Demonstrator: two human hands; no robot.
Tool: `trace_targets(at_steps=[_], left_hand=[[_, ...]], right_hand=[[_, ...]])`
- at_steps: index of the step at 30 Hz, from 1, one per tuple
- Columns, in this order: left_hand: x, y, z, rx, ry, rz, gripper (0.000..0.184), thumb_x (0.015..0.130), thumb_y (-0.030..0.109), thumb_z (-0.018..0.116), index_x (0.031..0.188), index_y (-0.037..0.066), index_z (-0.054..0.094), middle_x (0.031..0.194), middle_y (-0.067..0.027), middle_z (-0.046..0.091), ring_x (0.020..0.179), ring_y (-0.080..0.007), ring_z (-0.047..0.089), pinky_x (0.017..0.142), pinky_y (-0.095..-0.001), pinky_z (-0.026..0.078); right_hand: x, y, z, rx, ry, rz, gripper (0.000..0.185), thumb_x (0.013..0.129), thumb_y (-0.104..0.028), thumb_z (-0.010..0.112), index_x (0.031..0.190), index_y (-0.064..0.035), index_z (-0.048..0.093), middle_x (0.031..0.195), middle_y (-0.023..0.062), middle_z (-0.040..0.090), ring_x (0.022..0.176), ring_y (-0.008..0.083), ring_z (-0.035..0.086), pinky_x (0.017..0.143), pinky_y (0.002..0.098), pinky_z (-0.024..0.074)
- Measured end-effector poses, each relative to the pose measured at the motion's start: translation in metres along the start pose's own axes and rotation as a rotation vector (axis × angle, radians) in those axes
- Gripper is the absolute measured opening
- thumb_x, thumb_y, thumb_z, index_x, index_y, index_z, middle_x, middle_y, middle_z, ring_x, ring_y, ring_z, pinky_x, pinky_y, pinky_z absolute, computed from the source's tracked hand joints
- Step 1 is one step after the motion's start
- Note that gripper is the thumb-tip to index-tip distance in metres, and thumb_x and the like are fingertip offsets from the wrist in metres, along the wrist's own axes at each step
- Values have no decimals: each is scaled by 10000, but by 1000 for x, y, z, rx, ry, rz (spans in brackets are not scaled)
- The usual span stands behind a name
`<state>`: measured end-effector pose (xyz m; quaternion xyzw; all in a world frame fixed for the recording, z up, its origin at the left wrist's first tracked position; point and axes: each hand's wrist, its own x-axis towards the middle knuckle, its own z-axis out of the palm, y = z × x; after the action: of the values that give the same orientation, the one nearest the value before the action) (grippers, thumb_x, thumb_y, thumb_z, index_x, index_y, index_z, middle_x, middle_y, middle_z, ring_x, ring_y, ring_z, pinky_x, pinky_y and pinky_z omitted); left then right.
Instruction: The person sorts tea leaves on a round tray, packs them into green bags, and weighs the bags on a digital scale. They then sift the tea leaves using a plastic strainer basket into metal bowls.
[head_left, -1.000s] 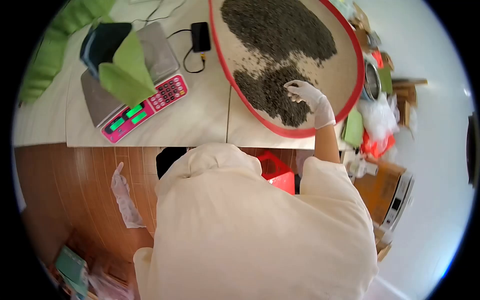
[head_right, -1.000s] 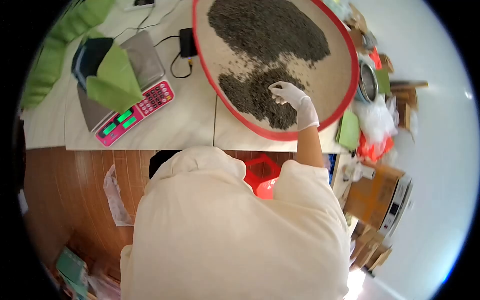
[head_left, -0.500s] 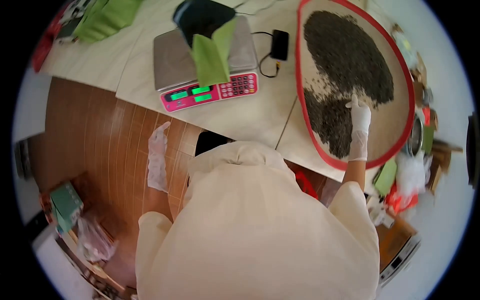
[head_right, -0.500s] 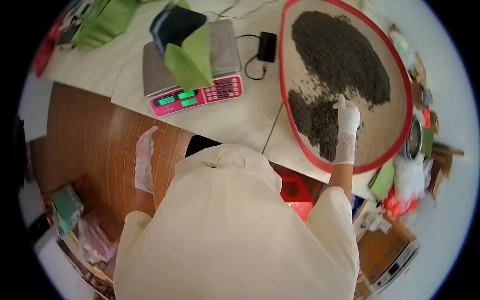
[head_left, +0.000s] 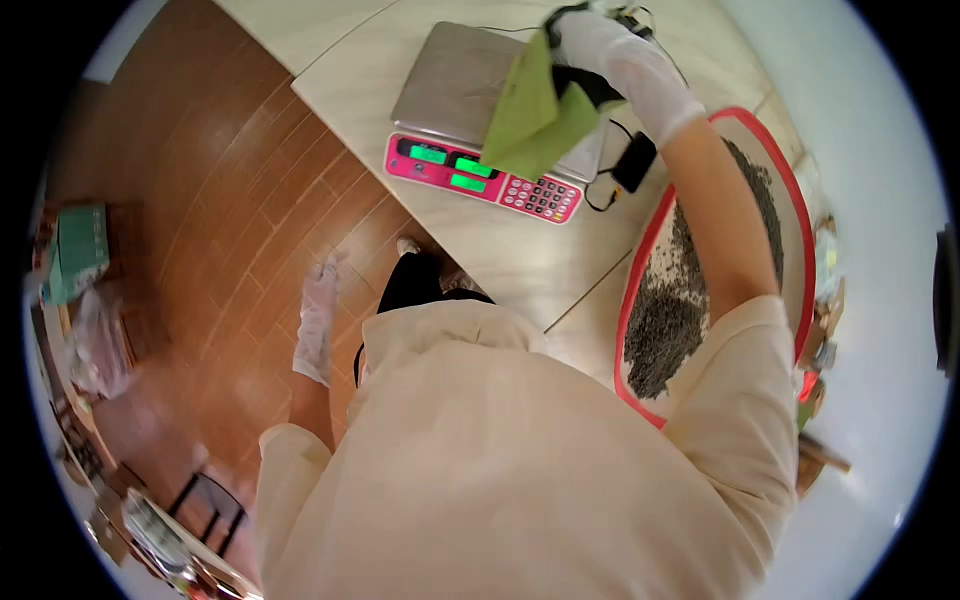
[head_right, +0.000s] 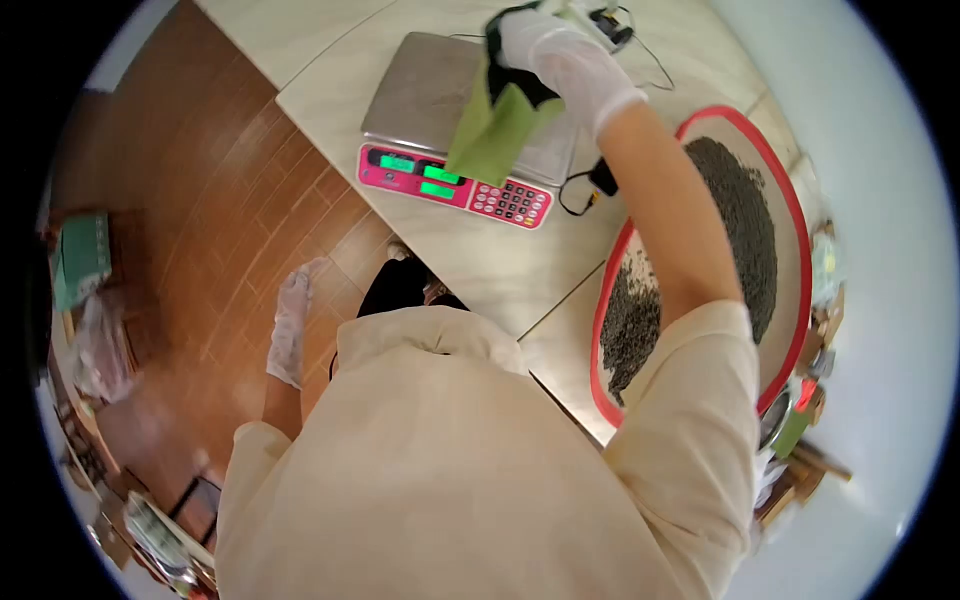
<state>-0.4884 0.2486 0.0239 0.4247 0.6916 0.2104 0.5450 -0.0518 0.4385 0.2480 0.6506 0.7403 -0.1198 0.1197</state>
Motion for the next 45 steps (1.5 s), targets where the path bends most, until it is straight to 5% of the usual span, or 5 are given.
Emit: trace_targets(at_steps=[9, 27, 34, 44, 45], left_hand=[[-49, -80, -21, -238, 145, -278, 320, 990, 288, 418, 1147, 143, 656, 631, 92, 358, 545, -34, 333, 460, -202, 292], [41, -46, 13, -43, -37, -131, 352, 969, 370, 449, 1131, 142, 664, 584, 76, 390, 479, -47, 347, 421, -226, 284], [43, -45, 23, 139, -54, -28, 356, 962, 360, 458, 1130, 120, 659, 596, 75, 399, 518, -44, 361, 462, -226, 304], [49, -11, 33, 97, -230, -140, 337, 971, 328, 449, 1122, 117, 664, 586, 84, 380, 507, -47, 348, 464, -224, 289], [51, -9, 36, 160, -209, -124, 334, 970, 327, 451, 1118, 118, 666, 589, 83, 387, 508, -47, 352, 465, -223, 293]], right_hand=[[66, 22, 61, 65, -491, 155, 218, 882, -171, 547, 1001, -24, 657, 792, 88, 658, 713, 216, 628, 648, 321, 516], [-87, 82, 1, 1272, 119, -65, 319, 972, -243, 501, 1147, 7, 594, 874, 37, 643, 759, 74, 591, 711, 195, 479], [-238, 127, 77, 1404, 455, 265, 373, 967, -265, 504, 1202, 21, 550, 792, -19, 550, 658, 51, 450, 614, 174, 366], [-471, 120, 268, 1846, 359, 849, 349, 966, -183, 496, 1274, -18, 496, 929, 76, 636, 774, 138, 611, 660, 229, 504], [-471, 103, 272, 1501, 129, 1185, 356, 955, -233, 501, 1245, -28, 528, 975, 111, 645, 791, 172, 634, 690, 263, 514]])
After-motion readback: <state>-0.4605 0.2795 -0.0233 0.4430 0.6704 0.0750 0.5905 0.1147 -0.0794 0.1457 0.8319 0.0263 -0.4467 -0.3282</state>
